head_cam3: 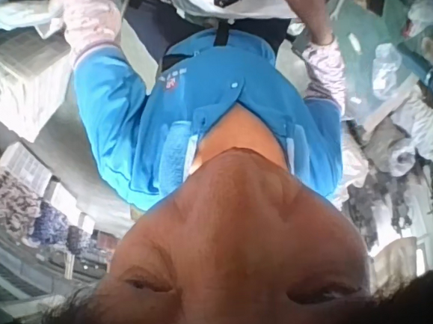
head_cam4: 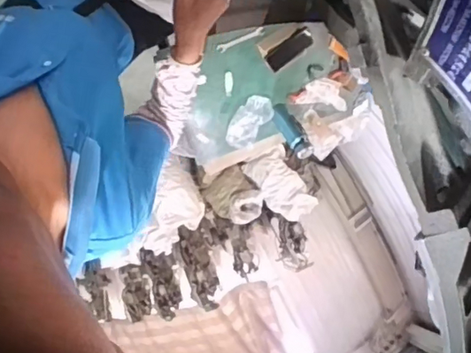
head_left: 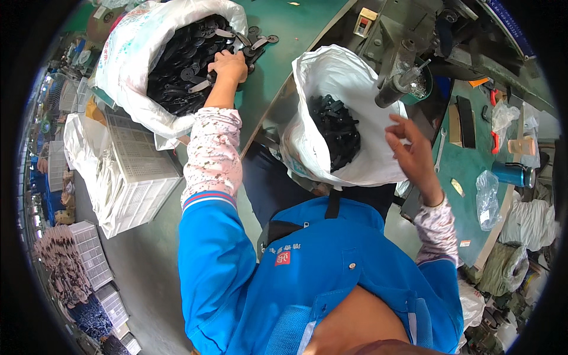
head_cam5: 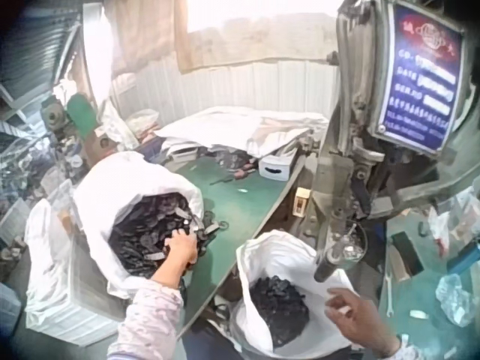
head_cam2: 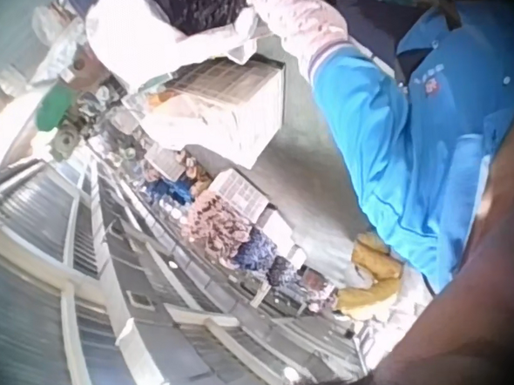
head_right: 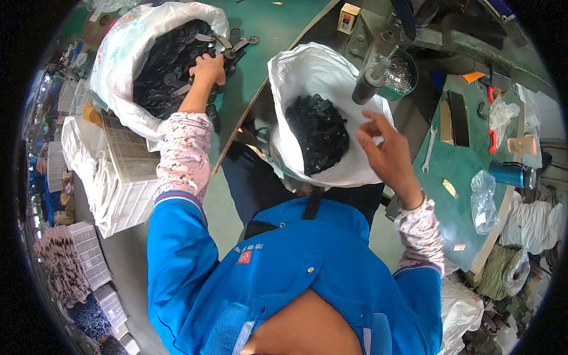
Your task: The person repeatedly picks up black plastic components from a white sack, attaches a small circular piece to each using a vertical press tool, and places the assembled units into a second sack. The person also empties a large sack of components onto the table to continue the process.
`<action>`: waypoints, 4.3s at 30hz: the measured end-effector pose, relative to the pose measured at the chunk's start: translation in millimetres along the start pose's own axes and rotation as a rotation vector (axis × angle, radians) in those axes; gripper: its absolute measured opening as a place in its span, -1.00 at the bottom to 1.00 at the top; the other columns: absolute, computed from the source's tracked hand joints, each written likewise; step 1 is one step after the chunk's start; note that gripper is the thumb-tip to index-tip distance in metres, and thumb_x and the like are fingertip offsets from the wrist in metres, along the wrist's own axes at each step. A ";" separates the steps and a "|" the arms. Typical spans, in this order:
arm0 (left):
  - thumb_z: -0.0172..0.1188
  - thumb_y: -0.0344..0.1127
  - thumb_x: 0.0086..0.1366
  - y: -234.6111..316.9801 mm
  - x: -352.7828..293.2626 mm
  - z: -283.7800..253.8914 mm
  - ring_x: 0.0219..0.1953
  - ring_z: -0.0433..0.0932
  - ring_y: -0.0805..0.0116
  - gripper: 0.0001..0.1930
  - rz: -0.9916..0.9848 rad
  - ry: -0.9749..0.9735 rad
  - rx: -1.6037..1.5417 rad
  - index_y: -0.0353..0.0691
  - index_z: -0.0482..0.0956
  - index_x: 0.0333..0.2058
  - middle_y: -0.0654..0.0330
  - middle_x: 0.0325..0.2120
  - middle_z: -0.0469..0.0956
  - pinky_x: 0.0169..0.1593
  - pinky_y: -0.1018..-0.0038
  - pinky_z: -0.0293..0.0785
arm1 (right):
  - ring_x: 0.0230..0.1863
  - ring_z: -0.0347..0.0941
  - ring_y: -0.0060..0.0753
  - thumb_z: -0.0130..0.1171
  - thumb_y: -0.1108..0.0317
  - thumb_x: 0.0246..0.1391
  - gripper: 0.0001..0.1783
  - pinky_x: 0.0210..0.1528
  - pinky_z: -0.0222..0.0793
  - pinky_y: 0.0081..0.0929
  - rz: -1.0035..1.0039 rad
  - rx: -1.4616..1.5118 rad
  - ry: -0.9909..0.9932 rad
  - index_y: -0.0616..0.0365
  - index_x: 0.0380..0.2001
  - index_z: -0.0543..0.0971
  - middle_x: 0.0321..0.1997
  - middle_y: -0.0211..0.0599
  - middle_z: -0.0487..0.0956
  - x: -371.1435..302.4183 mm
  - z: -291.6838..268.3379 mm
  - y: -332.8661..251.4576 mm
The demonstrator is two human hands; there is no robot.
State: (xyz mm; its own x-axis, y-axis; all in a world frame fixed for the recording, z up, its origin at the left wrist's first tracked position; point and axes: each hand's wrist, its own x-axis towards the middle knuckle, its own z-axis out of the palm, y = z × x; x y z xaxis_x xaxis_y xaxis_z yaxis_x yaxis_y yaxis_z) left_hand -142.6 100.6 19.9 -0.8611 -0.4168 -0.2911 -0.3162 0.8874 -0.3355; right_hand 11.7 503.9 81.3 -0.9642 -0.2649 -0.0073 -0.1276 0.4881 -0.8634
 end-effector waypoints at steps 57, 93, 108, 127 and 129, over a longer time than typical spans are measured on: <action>0.21 -0.70 0.08 136.4 -225.3 -18.7 -0.10 0.48 0.22 -0.56 0.657 -0.277 -2.807 -0.14 0.33 -0.11 0.07 -0.15 0.44 0.11 0.13 0.45 | -0.43 0.40 -0.67 0.08 0.33 0.22 -0.70 -0.33 0.31 -0.73 0.076 0.979 0.065 0.27 -0.05 0.50 -0.36 -0.41 0.52 1.2 57.7 1.5; 0.10 -0.36 0.31 130.5 -243.3 -19.5 -0.05 0.53 -0.01 -0.67 0.679 -0.622 -2.342 -0.42 0.33 -0.04 -0.17 -0.08 0.45 -0.14 0.17 0.64 | -0.73 0.43 -0.50 0.06 0.36 0.20 -0.74 -0.74 0.35 -0.60 0.095 0.506 -0.020 0.41 -0.20 0.49 -0.49 -0.25 0.57 99.7 -64.2 -69.0; -0.09 -0.50 0.38 137.3 -249.8 -9.8 -0.09 0.55 0.19 -0.74 0.796 -0.934 -2.113 -0.39 0.30 0.02 0.00 -0.10 0.46 -0.08 0.30 0.64 | -0.29 0.42 -0.42 0.01 0.21 0.26 -0.64 -0.20 0.34 -0.52 -0.284 -0.001 0.090 0.26 -0.02 0.45 -0.30 -0.25 0.52 4.8 -12.7 -22.4; 0.05 -0.53 0.28 140.4 -255.9 -12.8 0.02 0.47 0.19 -0.54 0.810 -0.857 -2.013 -0.33 0.19 0.14 -0.11 -0.01 0.45 -0.02 0.29 0.55 | -0.50 0.44 -0.68 0.10 0.29 0.20 -0.61 -0.52 0.32 -0.75 -0.295 0.283 0.159 0.21 0.06 0.46 -0.37 -0.31 0.57 58.6 -63.7 -39.9; 0.06 -0.51 0.29 139.2 -254.4 -11.7 0.01 0.48 0.19 -0.55 0.813 -0.866 -1.997 -0.34 0.21 0.14 -0.11 -0.01 0.46 -0.03 0.30 0.55 | -0.74 0.41 -0.52 0.07 0.35 0.20 -0.70 -0.69 0.34 -0.64 -0.201 0.499 0.142 0.38 -0.11 0.48 -0.47 -0.26 0.58 88.1 -69.0 -64.1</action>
State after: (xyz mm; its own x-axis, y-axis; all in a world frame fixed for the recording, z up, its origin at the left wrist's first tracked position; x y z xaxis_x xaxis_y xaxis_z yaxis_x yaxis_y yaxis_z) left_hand 27.8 332.5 57.8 -0.8266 0.5181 -0.2201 -0.4398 -0.3504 0.8269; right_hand -81.1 506.6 170.9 -0.9584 -0.1806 0.2209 -0.2204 -0.0226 -0.9751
